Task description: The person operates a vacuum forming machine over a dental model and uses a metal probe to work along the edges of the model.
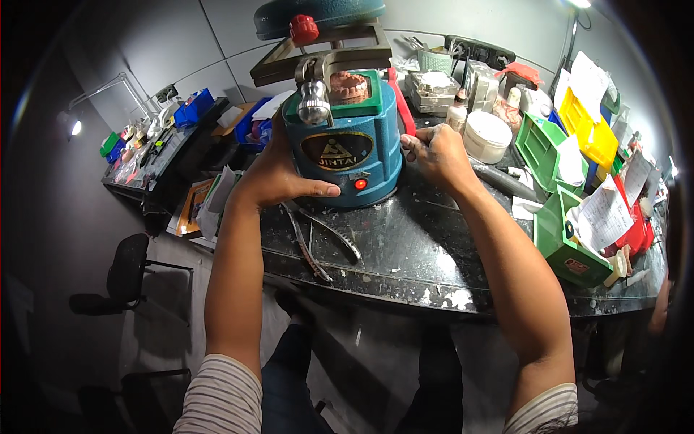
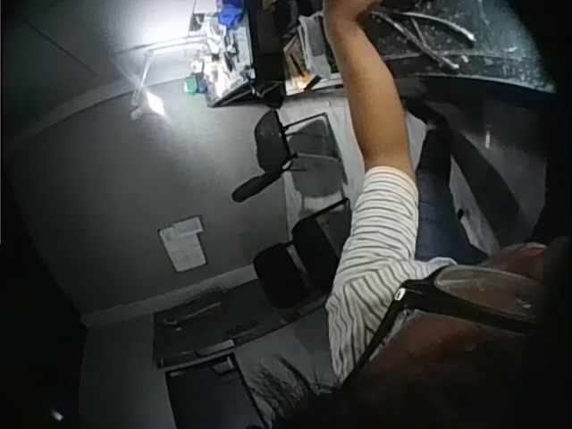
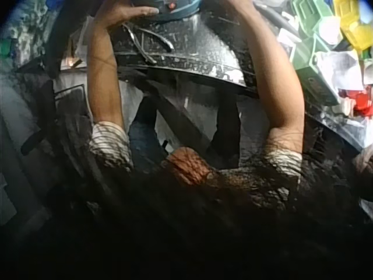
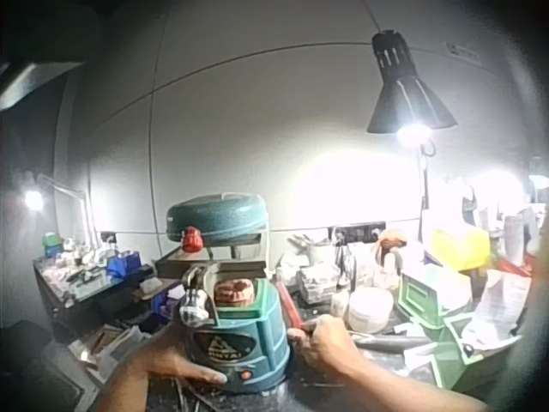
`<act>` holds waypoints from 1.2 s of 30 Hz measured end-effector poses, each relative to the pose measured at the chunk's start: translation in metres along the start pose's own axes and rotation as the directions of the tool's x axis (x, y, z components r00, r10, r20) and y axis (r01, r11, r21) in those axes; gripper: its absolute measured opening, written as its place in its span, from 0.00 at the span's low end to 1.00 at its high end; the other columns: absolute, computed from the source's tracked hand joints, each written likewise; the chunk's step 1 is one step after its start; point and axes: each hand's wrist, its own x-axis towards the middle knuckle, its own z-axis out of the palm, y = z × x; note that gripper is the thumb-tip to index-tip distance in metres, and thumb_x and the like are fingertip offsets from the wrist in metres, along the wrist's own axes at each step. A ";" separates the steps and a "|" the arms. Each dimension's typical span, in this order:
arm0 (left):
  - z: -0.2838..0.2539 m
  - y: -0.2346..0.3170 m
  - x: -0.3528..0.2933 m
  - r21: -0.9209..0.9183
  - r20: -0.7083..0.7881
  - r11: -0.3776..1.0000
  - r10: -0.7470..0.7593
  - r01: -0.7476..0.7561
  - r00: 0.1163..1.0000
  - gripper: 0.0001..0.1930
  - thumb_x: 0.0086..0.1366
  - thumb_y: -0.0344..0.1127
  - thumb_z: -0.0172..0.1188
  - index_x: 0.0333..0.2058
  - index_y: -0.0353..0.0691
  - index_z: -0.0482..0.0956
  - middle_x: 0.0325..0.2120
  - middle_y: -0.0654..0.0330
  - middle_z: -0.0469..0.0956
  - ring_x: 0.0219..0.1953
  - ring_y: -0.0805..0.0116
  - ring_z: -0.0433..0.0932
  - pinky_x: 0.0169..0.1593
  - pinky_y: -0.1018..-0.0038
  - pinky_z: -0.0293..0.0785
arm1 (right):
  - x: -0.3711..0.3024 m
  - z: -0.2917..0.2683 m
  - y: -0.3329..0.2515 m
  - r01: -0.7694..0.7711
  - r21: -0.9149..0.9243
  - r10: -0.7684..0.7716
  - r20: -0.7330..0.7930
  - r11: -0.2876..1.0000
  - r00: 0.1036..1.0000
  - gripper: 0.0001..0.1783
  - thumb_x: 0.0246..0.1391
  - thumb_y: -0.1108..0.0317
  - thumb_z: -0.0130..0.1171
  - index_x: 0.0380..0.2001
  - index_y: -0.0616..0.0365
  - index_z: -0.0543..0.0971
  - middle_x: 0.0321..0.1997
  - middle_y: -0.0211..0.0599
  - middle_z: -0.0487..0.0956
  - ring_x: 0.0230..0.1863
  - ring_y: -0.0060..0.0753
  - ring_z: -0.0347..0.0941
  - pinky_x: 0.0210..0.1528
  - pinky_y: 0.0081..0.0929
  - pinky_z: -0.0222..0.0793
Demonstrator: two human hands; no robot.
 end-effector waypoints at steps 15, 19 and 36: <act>-0.002 -0.011 -0.005 -0.046 -0.008 0.994 0.101 -0.102 0.995 0.58 0.38 0.40 0.86 0.65 0.35 0.59 0.58 0.53 0.72 0.60 0.61 0.71 0.64 0.66 0.67 | 0.010 0.015 0.019 0.244 -0.074 -0.247 -0.041 0.967 0.968 0.21 0.58 0.57 0.66 0.22 0.66 0.83 0.16 0.55 0.76 0.20 0.56 0.75 0.29 0.46 0.69; 0.006 -0.017 0.011 -0.142 -0.003 0.970 0.201 -0.200 0.979 0.47 0.35 0.47 0.85 0.55 0.35 0.75 0.51 0.49 0.79 0.52 0.57 0.78 0.58 0.64 0.74 | 0.023 0.020 0.063 0.134 -0.222 -0.120 0.073 0.966 0.990 0.11 0.56 0.65 0.62 0.23 0.59 0.78 0.26 0.47 0.78 0.28 0.46 0.74 0.31 0.46 0.66; 0.054 -0.055 0.031 -0.190 -0.233 0.962 0.147 -0.194 0.961 0.66 0.20 0.74 0.78 0.64 0.51 0.72 0.68 0.30 0.53 0.71 0.35 0.51 0.74 0.52 0.41 | 0.046 0.031 0.174 0.158 -0.263 -0.133 0.112 0.952 0.985 0.12 0.57 0.73 0.57 0.45 0.56 0.78 0.48 0.50 0.76 0.50 0.53 0.70 0.55 0.46 0.62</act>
